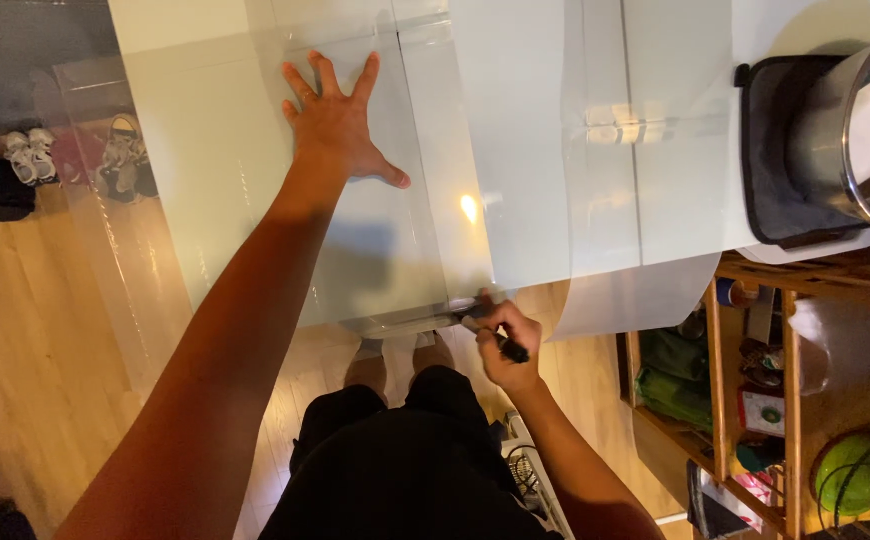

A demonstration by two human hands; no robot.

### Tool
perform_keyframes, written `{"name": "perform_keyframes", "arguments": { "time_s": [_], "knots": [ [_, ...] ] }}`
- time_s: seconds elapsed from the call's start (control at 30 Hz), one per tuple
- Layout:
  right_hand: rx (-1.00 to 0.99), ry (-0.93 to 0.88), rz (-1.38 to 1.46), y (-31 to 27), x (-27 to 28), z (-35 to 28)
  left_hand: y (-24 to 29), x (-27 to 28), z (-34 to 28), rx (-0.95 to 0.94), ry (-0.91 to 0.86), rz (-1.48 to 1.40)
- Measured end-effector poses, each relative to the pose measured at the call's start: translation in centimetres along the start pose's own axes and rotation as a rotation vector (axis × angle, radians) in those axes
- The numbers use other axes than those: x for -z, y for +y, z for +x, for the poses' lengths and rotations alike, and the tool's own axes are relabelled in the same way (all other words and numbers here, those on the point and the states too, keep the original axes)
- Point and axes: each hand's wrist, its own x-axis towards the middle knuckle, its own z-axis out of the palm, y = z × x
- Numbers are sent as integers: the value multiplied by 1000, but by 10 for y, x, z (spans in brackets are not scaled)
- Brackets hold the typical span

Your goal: Marking and measuring plastic film sheets on a table with a marker.

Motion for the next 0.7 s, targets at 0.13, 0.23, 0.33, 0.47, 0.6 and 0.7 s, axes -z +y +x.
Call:
{"name": "perform_keyframes", "arguments": {
  "time_s": [0.13,0.23,0.33,0.47,0.6,0.7],
  "knots": [
    [-156,271,342,-3,8,-4,-2,-1,-1,-21,9,-7],
    [-245,416,373,-23,19,7,-6,0,-3,-45,18,-5],
    [-127,294,114,-35,24,13,-10,-1,-4,-66,21,7],
    [70,16,-236,-35,7,20,-14,-2,-10,-94,45,-6],
    [151,-67,-384,-41,3,25,-43,-23,-12,-161,153,-54],
    [172,-63,-462,-43,1,24,-80,-49,-28,-250,324,-155]
  ]
}}
